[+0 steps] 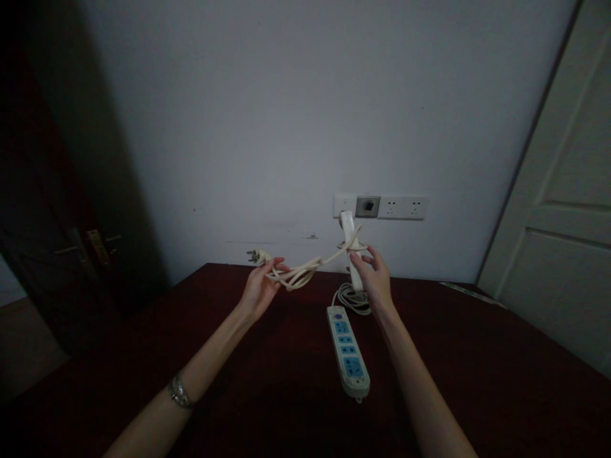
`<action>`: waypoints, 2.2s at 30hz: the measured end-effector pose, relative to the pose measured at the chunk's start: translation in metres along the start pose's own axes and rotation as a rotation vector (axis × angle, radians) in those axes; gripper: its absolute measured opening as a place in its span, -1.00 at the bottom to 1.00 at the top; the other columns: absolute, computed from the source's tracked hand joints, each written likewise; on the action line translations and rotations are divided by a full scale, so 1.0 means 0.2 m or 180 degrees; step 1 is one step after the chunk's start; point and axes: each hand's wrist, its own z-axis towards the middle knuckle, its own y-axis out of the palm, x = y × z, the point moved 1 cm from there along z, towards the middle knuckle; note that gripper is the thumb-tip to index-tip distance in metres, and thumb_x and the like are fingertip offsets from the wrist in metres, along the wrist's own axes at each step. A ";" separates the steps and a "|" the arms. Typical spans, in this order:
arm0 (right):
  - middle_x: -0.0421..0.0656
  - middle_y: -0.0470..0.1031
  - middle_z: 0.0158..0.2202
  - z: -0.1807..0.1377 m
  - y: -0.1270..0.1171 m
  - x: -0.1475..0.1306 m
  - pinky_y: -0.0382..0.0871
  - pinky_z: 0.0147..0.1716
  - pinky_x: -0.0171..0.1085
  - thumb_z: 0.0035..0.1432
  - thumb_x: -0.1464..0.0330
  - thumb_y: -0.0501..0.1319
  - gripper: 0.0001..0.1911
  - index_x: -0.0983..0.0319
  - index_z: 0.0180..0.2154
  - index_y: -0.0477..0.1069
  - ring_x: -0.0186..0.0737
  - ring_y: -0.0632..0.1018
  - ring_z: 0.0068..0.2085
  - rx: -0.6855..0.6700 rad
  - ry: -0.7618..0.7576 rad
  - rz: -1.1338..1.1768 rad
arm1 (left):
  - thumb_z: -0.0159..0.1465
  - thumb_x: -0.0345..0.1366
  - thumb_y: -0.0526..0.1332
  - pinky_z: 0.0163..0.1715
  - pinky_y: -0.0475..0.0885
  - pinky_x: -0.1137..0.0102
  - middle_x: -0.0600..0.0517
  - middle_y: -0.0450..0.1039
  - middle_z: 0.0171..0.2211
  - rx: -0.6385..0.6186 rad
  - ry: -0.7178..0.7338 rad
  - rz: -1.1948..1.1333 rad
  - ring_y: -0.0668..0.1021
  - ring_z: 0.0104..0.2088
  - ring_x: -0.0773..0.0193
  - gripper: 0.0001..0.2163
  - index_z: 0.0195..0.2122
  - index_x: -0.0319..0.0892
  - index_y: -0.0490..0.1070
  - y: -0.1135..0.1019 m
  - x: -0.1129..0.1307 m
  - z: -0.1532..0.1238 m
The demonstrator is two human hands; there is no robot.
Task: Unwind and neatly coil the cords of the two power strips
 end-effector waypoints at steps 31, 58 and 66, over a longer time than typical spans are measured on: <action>-0.11 0.56 -0.29 -0.29 0.25 0.00 0.47 -0.30 -0.22 -0.28 0.24 0.38 -0.53 0.21 -0.22 0.49 -0.05 0.55 -0.22 -0.1504 0.0634 0.1163 | 0.14 -0.22 0.21 -0.67 0.13 0.52 0.23 0.16 -0.67 -0.2029 -0.1676 0.1651 0.16 -0.72 0.53 -0.71 -0.15 -0.22 0.26 0.00 0.15 -0.08; -0.19 0.37 0.08 -0.27 0.23 -0.03 0.36 -0.07 -0.29 -0.12 0.28 0.34 -0.40 0.13 0.03 0.36 -0.12 0.37 0.09 -0.1730 0.0301 0.0612 | 0.05 -0.19 0.31 -0.37 0.42 0.37 -0.04 0.47 -0.44 -0.0902 -0.0471 0.1696 0.52 -0.46 0.31 -0.66 -0.23 -0.29 0.33 0.03 0.12 -0.04; -0.20 0.50 -0.10 -0.27 0.28 0.02 0.40 -0.16 -0.23 0.02 0.10 0.16 -0.56 0.14 -0.07 0.41 -0.15 0.49 -0.08 -0.1613 0.0767 0.0821 | 0.09 -0.26 0.27 -0.51 0.41 0.42 -0.06 0.51 -0.40 -0.0494 -0.0200 0.2599 0.54 -0.48 0.26 -0.62 -0.11 -0.23 0.19 -0.01 0.04 -0.03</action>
